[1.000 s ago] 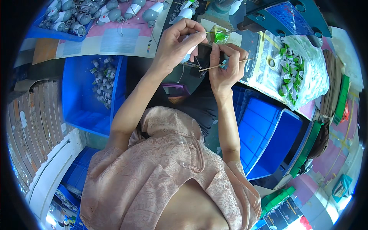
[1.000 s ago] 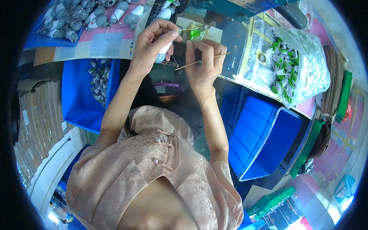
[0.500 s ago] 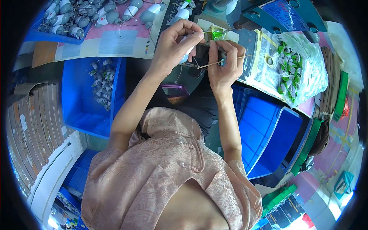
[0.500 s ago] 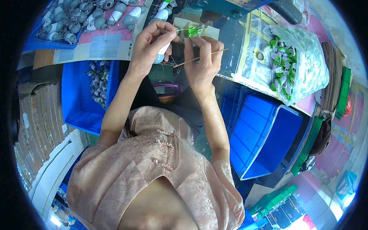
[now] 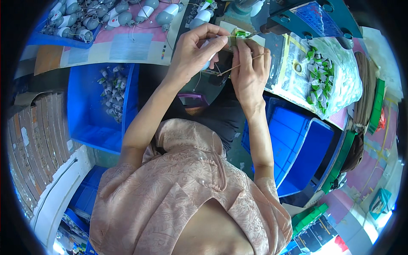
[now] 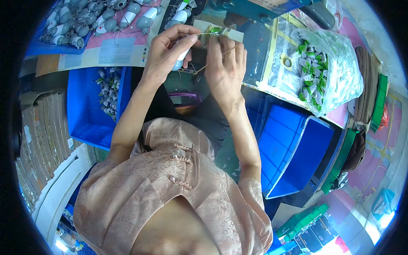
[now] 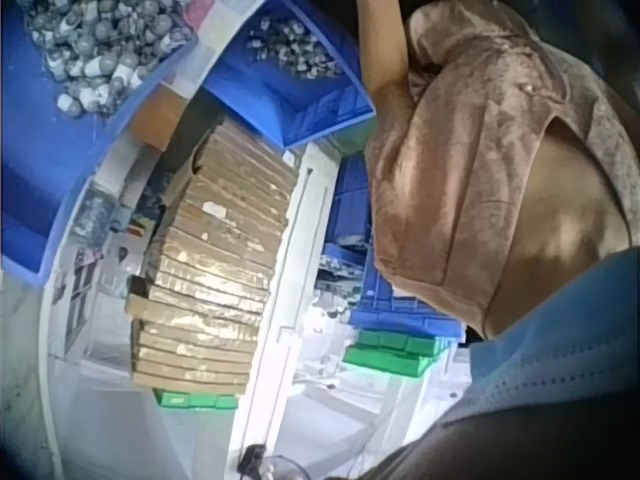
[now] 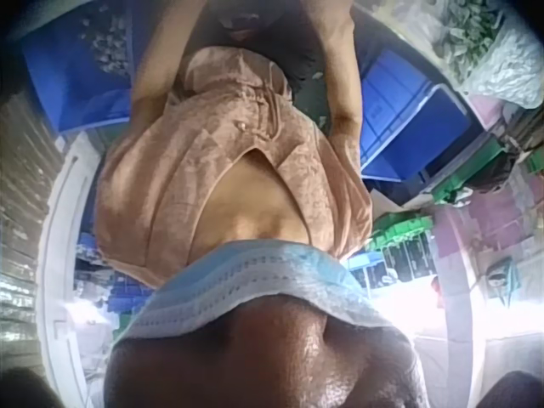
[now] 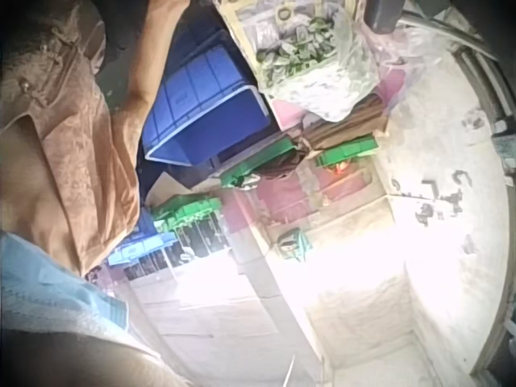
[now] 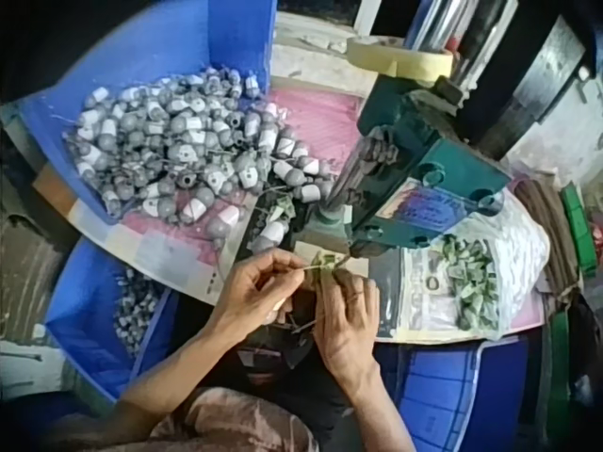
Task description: Assemble small plastic and metal components using a manual press and handheld marking tools on a factory workbench.
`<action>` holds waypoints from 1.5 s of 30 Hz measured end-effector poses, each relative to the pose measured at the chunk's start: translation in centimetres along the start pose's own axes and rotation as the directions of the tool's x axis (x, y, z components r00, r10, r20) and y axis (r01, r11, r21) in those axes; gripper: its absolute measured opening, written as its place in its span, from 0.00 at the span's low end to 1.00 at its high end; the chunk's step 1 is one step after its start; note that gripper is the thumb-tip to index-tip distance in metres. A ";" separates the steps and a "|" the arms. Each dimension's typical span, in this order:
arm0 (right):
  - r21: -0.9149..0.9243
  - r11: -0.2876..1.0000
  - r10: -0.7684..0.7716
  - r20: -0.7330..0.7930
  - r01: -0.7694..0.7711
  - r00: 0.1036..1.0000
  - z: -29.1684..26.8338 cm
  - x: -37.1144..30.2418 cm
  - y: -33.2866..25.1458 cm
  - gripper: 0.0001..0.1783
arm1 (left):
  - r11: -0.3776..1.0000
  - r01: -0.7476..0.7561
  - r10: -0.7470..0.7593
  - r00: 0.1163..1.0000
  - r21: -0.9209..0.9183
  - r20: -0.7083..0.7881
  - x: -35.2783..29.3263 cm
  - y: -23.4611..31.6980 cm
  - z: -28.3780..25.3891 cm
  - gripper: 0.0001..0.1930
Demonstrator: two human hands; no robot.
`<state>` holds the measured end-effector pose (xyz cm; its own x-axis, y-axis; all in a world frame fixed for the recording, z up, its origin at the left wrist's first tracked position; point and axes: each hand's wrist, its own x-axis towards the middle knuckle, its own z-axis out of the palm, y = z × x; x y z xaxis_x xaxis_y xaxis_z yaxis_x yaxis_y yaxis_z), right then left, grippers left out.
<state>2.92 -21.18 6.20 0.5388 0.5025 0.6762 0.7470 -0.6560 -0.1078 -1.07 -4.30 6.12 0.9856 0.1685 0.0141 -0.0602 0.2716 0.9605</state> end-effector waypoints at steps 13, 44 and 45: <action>0.376 0.804 0.539 -0.133 -0.460 0.832 -6.7 -0.9 6.3 0.34 | 0.987 -0.001 0.009 0.999 0.161 -0.053 0.1 0.0 0.8 0.10; 0.718 0.329 0.747 0.199 -0.613 0.634 -7.6 -0.1 11.0 0.21 | 0.805 -0.321 0.361 0.932 0.498 0.018 -1.9 0.2 2.7 0.05; 0.727 0.329 0.725 0.215 -0.603 0.655 -7.4 0.6 9.6 0.20 | 0.733 -0.416 0.439 0.893 0.538 0.093 -2.1 0.3 2.9 0.05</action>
<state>7.55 -31.30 10.96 0.9778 -0.0255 0.2078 0.2039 -0.1094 -0.9729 -2.68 -7.33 7.19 0.8688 0.1820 0.4605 -0.3696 -0.3804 0.8477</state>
